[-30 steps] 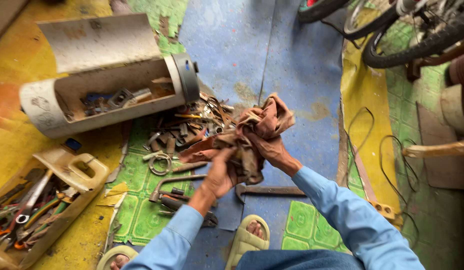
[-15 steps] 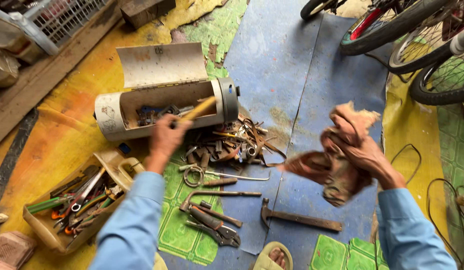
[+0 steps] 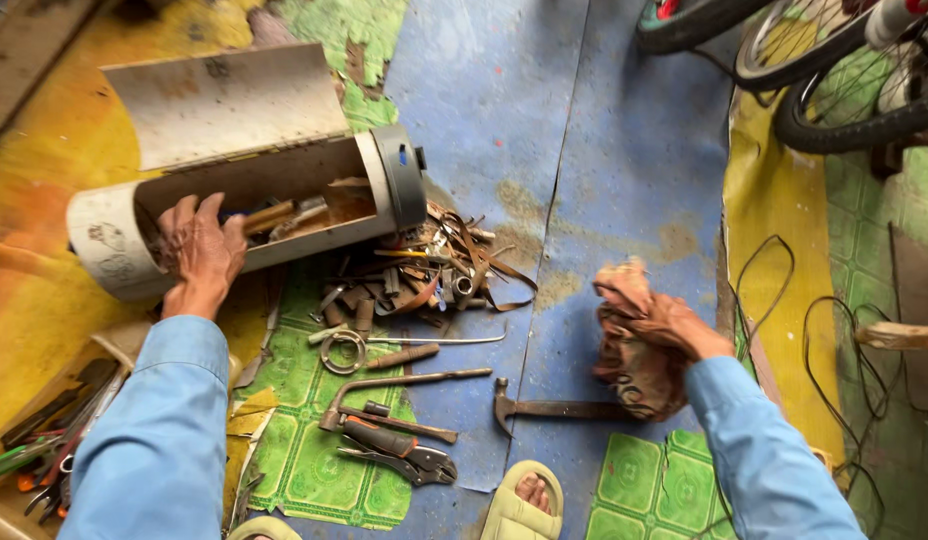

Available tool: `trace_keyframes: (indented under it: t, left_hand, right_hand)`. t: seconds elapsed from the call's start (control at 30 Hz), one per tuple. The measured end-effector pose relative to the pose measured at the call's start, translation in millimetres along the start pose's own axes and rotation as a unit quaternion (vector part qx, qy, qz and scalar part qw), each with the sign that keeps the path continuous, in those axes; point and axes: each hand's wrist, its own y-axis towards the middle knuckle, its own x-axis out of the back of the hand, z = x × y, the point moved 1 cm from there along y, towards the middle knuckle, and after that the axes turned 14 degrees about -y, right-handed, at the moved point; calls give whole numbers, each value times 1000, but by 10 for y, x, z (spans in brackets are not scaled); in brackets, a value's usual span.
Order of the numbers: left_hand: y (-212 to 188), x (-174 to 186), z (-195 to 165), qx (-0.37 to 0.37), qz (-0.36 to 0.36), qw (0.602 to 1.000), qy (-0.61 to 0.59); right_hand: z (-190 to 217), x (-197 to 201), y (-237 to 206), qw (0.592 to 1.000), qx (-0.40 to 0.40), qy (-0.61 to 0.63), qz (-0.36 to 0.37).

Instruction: The person sits on the floor, opens a cylindrical metal toolbox, and dumps its contents of hand tools onto the floor. They pick up tools one at a time, wipe them with a rag, and place them in a pile beside the toolbox, returning some items into the box.

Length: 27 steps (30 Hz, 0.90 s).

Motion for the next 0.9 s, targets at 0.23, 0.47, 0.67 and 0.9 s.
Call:
trace_keyframes:
  t: [0.23, 0.47, 0.67, 0.9]
  left_hand:
    - [-116, -280, -9, -7, 42, 999, -13]
    - [-134, -290, 94, -37, 67, 997, -9]
    - [-205, -268, 166, -34, 82, 996, -31]
    - [-586, -335, -318, -110, -24, 992, -51]
  right_hand:
    - [1069, 83, 36, 956, 203, 66, -203]
    - [2230, 305, 309, 910, 330, 51, -245]
    - [2226, 248, 351, 914, 341, 35, -217]
    - [1790, 26, 119, 940, 300, 98, -132]
